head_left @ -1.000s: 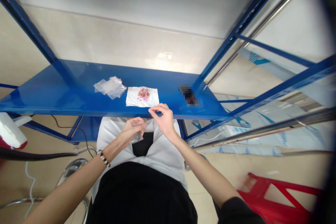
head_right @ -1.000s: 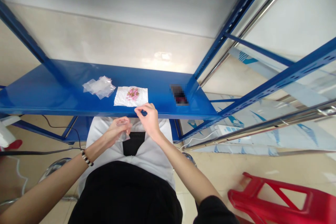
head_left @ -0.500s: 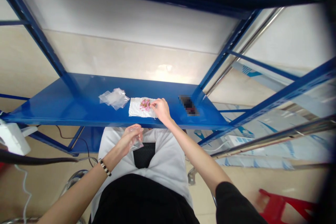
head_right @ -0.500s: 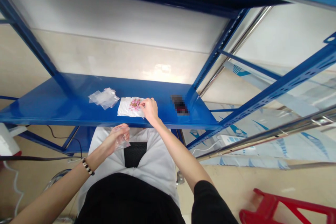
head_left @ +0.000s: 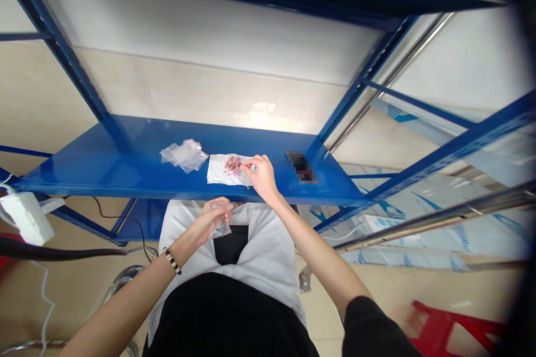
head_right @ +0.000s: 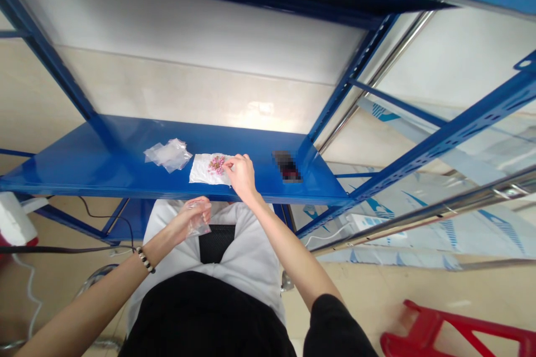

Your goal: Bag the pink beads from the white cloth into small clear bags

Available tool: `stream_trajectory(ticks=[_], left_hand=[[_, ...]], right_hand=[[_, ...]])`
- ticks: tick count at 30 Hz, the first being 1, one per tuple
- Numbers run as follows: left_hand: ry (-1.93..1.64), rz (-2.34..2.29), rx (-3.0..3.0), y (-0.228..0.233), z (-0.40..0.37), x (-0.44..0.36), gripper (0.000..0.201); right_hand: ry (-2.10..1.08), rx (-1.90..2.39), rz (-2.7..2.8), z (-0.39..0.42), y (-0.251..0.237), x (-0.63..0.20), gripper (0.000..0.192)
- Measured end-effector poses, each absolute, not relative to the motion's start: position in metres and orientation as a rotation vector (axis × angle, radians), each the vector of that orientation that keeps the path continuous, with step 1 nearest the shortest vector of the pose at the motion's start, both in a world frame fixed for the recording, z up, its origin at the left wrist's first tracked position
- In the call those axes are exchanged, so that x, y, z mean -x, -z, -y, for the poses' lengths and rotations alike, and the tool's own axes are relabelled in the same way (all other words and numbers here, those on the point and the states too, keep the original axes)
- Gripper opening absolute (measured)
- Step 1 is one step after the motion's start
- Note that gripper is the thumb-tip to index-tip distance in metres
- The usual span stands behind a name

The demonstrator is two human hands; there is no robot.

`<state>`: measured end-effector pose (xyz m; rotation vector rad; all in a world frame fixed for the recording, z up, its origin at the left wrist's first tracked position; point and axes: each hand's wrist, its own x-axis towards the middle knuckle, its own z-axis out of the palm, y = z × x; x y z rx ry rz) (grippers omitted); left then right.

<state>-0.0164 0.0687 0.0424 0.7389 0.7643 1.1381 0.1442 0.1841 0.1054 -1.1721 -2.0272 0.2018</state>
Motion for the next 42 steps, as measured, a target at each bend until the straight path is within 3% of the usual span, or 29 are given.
stream_trajectory(ticks=[5, 14, 19, 27, 33, 38, 42], left_hand=[[-1.101, -0.758, -0.868, -0.039, -0.067, 0.011, 0.028], [-1.020, -0.833, -1.048, -0.033, -0.067, 0.011, 0.024], [-1.025, -0.787, -1.029, -0.039, -0.066, 0.011, 0.025], [-1.078, -0.737, -0.853, -0.042, -0.066, 0.012, 0.029], [-1.102, -0.740, -0.758, -0.048, -0.067, 0.018, 0.033], [-1.104, -0.758, -0.794, -0.050, -0.068, 0.018, 0.033], [-1.097, -0.778, -0.860, -0.045, -0.069, 0.016, 0.029]], right_hand=[[-0.353, 0.911, 2.137, -0.121, -0.128, -0.142, 0.007], [-0.535, 0.894, 2.305, -0.090, -0.101, -0.144, 0.009], [-0.492, 0.939, 2.247, -0.107, -0.100, -0.148, 0.011], [-0.165, 1.223, 2.119, -0.190, -0.082, -0.143, 0.010], [-0.109, 1.329, 2.109, -0.200, -0.070, -0.135, 0.012], [-0.228, 1.226, 2.046, -0.185, -0.090, -0.132, 0.009], [-0.517, 0.962, 2.057, -0.148, -0.108, -0.128, 0.007]])
